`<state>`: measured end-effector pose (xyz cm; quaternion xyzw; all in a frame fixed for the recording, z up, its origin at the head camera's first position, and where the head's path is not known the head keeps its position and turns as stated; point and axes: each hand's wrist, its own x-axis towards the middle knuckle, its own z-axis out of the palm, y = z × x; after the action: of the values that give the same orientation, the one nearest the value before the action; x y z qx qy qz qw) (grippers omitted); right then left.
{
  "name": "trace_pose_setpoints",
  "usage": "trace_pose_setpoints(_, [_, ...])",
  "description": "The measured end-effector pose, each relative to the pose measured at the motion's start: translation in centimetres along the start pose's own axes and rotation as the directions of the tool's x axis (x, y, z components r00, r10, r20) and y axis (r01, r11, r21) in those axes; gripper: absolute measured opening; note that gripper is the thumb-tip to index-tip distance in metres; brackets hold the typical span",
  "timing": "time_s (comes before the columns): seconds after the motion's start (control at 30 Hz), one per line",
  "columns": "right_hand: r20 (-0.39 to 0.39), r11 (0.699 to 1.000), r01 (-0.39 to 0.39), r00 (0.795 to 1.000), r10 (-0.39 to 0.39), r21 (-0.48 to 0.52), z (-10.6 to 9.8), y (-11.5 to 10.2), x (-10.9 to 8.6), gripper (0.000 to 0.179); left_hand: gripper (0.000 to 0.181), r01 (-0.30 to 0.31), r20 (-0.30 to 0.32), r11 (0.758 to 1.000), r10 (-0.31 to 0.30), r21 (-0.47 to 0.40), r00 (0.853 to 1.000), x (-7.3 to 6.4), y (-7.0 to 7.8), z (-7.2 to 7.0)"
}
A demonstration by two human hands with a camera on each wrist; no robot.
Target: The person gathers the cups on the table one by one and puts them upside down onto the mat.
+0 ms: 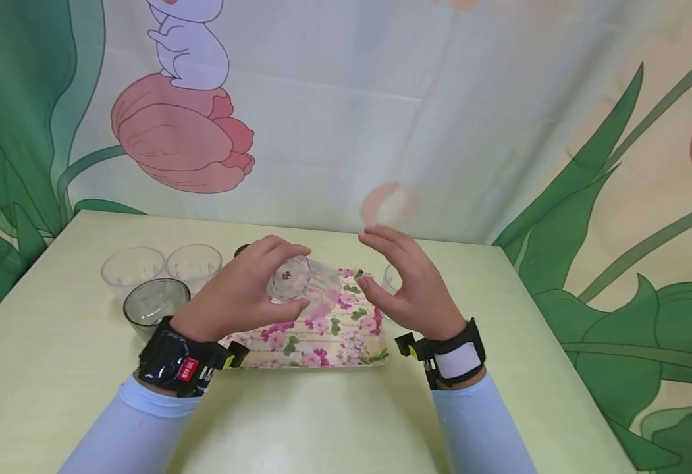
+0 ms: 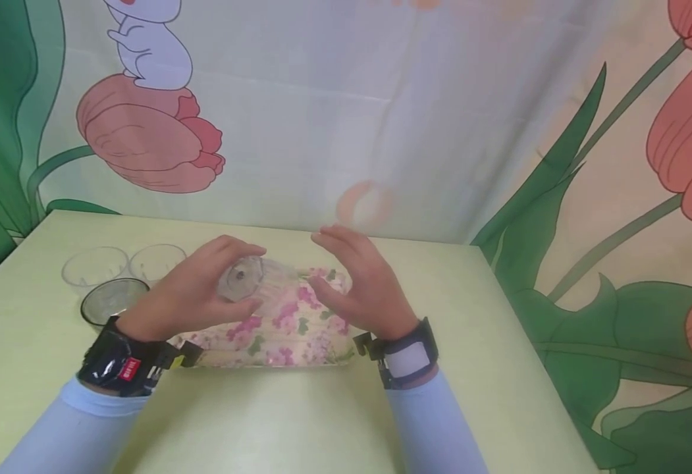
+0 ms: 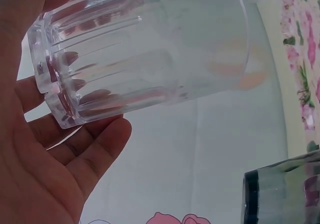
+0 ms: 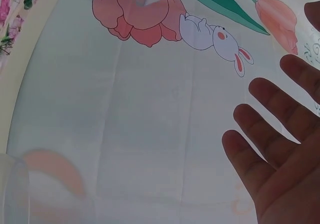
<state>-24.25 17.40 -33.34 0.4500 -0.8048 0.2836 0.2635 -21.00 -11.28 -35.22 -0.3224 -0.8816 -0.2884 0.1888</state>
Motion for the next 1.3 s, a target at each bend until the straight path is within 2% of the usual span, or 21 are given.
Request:
trace_pose_setpoints(0.23, [0.043,1.000,-0.016,0.999,0.016,0.007,0.2,0.1,-0.1,0.056,0.069,-0.012,0.046,0.998,0.009,0.056,0.999,0.7,-0.8,0.4])
trace_pose_setpoints(0.47, [0.045,1.000,-0.025,0.999,0.025,0.001,0.2,0.1,-0.1,0.055,0.068,0.037,0.115,0.995,-0.047,0.096,0.992,2.3,-0.9,0.0])
trace_pose_setpoints(0.77, [0.060,1.000,-0.026,0.998,0.025,0.013,0.3,0.5,-0.3,0.056,0.069,0.106,0.188,0.985,-0.130,0.136,0.974,3.5,-1.2,0.1])
trace_pose_setpoints(0.93, [0.069,0.999,-0.032,0.997,0.030,0.025,0.3,0.5,-0.3,0.055,0.071,0.130,0.217,0.981,-0.159,0.142,0.963,3.7,-1.4,0.3])
trace_pose_setpoints(1.13, [0.081,0.999,-0.031,0.996,0.029,0.033,0.4,0.4,-0.3,0.054,0.073,0.161,0.262,0.973,-0.200,0.162,0.944,4.0,-1.8,0.4])
trace_pose_setpoints(1.3, [0.080,0.999,-0.032,0.996,0.030,0.027,0.5,0.4,-0.3,0.052,0.074,0.171,0.274,0.970,-0.214,0.172,0.938,4.7,-2.1,0.5])
